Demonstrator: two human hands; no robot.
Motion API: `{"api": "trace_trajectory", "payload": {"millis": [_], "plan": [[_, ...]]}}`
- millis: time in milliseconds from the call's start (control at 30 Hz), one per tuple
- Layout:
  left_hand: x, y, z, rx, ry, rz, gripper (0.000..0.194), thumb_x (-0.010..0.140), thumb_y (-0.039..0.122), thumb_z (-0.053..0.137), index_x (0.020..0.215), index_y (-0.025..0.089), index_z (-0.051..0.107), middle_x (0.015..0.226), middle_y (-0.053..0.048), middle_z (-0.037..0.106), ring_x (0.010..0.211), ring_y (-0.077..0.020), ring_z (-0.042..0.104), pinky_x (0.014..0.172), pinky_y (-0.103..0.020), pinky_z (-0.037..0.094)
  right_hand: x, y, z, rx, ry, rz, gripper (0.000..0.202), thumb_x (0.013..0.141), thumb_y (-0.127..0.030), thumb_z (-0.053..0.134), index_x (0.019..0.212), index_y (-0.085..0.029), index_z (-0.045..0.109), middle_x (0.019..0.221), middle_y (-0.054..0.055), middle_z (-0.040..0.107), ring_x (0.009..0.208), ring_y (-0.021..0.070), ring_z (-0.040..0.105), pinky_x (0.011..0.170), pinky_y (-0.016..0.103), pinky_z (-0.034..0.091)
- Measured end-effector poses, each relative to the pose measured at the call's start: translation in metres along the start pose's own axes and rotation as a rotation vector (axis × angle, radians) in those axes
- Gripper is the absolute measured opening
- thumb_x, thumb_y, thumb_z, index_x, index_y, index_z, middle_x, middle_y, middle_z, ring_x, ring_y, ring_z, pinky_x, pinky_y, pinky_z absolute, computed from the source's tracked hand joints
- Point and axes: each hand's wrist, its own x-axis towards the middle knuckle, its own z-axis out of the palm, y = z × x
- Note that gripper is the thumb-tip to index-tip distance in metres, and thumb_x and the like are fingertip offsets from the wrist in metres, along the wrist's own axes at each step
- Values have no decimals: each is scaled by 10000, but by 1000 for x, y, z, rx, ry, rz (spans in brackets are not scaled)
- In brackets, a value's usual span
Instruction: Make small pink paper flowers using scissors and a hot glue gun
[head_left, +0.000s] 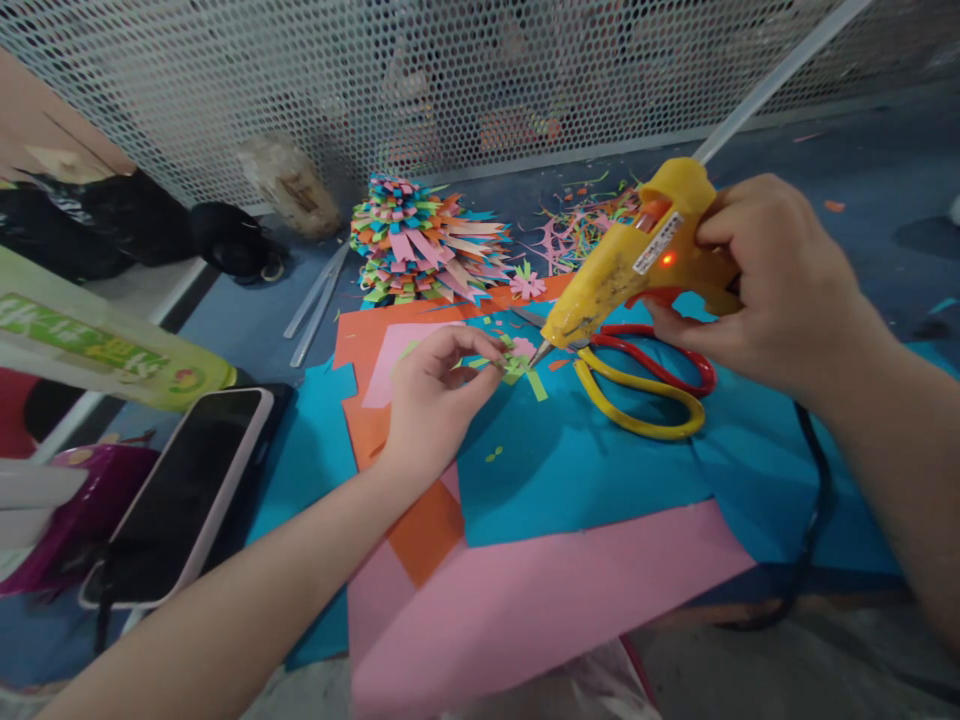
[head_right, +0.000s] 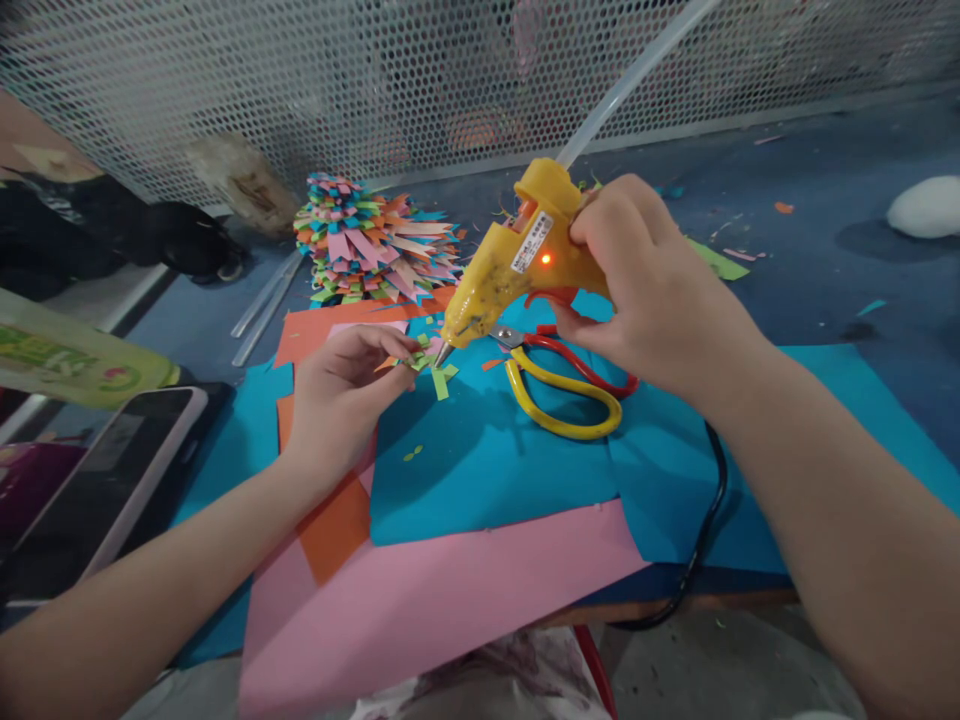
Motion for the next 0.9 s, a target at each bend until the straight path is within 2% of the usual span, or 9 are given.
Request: {"api": "trace_trajectory", "payload": {"millis": [267,533,900], "plan": [[0,1,1,-42,16,2,137,658,68,707,691,188,649,792,-8,702,809,-128,696,605,-183,523,-1,2,2,12,49,-61,265,941,-450,569,1019,-295,368,1016,37,506,964,233,596,750,439,543],[0,2,1,-50,5,-18,128,673,90,727,704,180,642,811,-22,701,772,-130,686,580,-185,513,-2,5,2,-23,32,-84,272,950,-495,571,1042,-295,410,1033,42,498,978,238,590,746,442,543],[0,1,0,-40,4,-3,125,683,102,735,705,181,641,811,-23,702,777,-131,685,580,-186,513,0,5,3,-6,66,-139,258,937,-453,613,999,-277,435,996,39,483,907,222,574,690,424,552]]}}
